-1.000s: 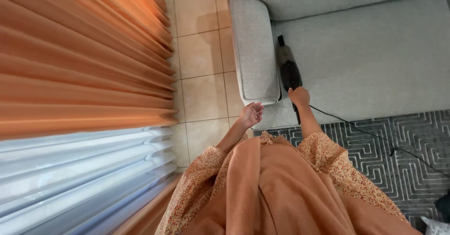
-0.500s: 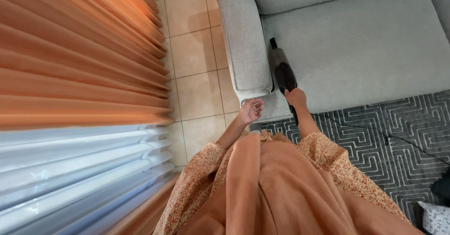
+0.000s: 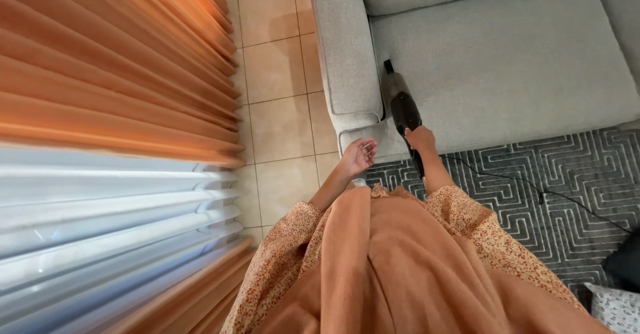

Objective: Using a handheld vacuum cleaner to clean the surface and crevices of a grey fabric sofa.

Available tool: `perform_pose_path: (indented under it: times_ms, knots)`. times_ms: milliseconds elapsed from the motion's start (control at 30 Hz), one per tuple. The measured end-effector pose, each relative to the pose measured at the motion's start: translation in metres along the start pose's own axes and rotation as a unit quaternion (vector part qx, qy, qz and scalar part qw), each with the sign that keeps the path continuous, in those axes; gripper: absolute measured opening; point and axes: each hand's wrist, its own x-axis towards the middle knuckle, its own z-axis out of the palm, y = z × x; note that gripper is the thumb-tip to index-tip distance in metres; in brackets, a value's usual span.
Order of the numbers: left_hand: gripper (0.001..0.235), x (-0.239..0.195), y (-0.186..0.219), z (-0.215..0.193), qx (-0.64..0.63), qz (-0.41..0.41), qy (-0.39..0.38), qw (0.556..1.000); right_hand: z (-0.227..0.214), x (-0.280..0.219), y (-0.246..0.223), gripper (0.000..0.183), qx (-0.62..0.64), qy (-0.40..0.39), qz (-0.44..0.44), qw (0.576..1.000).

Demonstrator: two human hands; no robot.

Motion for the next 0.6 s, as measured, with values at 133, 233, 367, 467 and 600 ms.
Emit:
perform_pose_path:
  times_ms: [133, 233, 367, 467, 600]
  knots:
    - [0.026, -0.009, -0.009, 0.008, 0.005, 0.003, 0.007, 1.000, 0.000, -0.018, 0.008, 0.060, -0.003, -0.006, 0.013, 1.000]
    - [0.028, -0.012, -0.015, 0.008, -0.001, 0.004, -0.004, 1.000, 0.005, -0.025, 0.021, 0.059, 0.028, 0.019, -0.008, 0.999]
    - [0.031, -0.016, -0.026, 0.005, -0.011, 0.014, -0.013, 1.000, 0.020, -0.025, 0.044, 0.062, 0.008, 0.040, -0.047, 0.998]
    - [0.030, -0.021, -0.034, 0.005, -0.004, 0.013, -0.019, 1.000, 0.023, -0.042, 0.055, 0.063, 0.005, 0.031, -0.038, 0.999]
    - [0.030, -0.026, -0.046, 0.006, 0.004, 0.001, -0.013, 1.000, 0.042, -0.043, 0.081, 0.057, 0.012, 0.055, -0.024, 0.998]
